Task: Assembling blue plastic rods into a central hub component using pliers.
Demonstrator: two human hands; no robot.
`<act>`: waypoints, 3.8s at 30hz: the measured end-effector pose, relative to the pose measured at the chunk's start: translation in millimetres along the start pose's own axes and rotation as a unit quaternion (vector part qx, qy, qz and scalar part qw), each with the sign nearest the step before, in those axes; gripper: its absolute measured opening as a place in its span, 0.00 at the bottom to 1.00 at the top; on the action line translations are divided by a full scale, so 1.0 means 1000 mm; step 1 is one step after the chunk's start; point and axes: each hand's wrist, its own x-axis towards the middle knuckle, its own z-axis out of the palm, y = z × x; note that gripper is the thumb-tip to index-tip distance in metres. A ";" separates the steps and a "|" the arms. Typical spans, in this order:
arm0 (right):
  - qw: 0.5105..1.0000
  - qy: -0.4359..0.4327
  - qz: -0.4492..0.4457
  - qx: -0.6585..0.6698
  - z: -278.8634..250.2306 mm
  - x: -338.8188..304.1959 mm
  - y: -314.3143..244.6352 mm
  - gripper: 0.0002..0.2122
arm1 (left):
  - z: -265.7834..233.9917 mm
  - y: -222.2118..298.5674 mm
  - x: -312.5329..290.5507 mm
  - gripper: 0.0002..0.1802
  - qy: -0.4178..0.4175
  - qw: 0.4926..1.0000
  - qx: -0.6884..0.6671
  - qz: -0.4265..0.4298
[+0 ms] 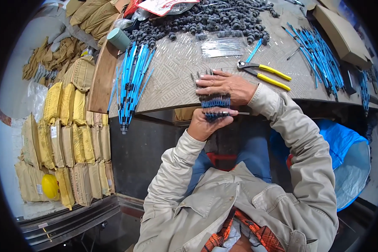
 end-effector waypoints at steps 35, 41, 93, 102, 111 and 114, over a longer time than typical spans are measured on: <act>0.950 0.171 0.261 0.011 -0.098 0.007 -0.049 0.05 | -0.014 0.009 0.030 0.10 0.027 0.995 -0.092 -0.024; 0.939 0.177 0.291 -0.056 -0.093 -0.005 -0.056 0.09 | -0.010 0.013 0.026 0.10 0.015 0.998 -0.039 -0.049; 0.916 0.007 0.259 0.307 -0.111 0.031 -0.017 0.08 | -0.016 0.001 0.019 0.11 -0.002 0.999 -0.052 -0.007; 0.879 0.003 0.251 0.406 -0.107 0.030 -0.013 0.07 | -0.022 0.000 0.019 0.14 -0.028 0.997 -0.061 -0.025; 0.887 0.023 0.237 0.396 -0.103 0.032 -0.015 0.07 | -0.021 0.003 0.017 0.14 -0.026 0.996 -0.075 -0.046; 0.916 0.001 0.227 0.331 -0.114 0.034 -0.020 0.05 | -0.019 0.004 0.018 0.14 -0.034 0.994 -0.093 -0.055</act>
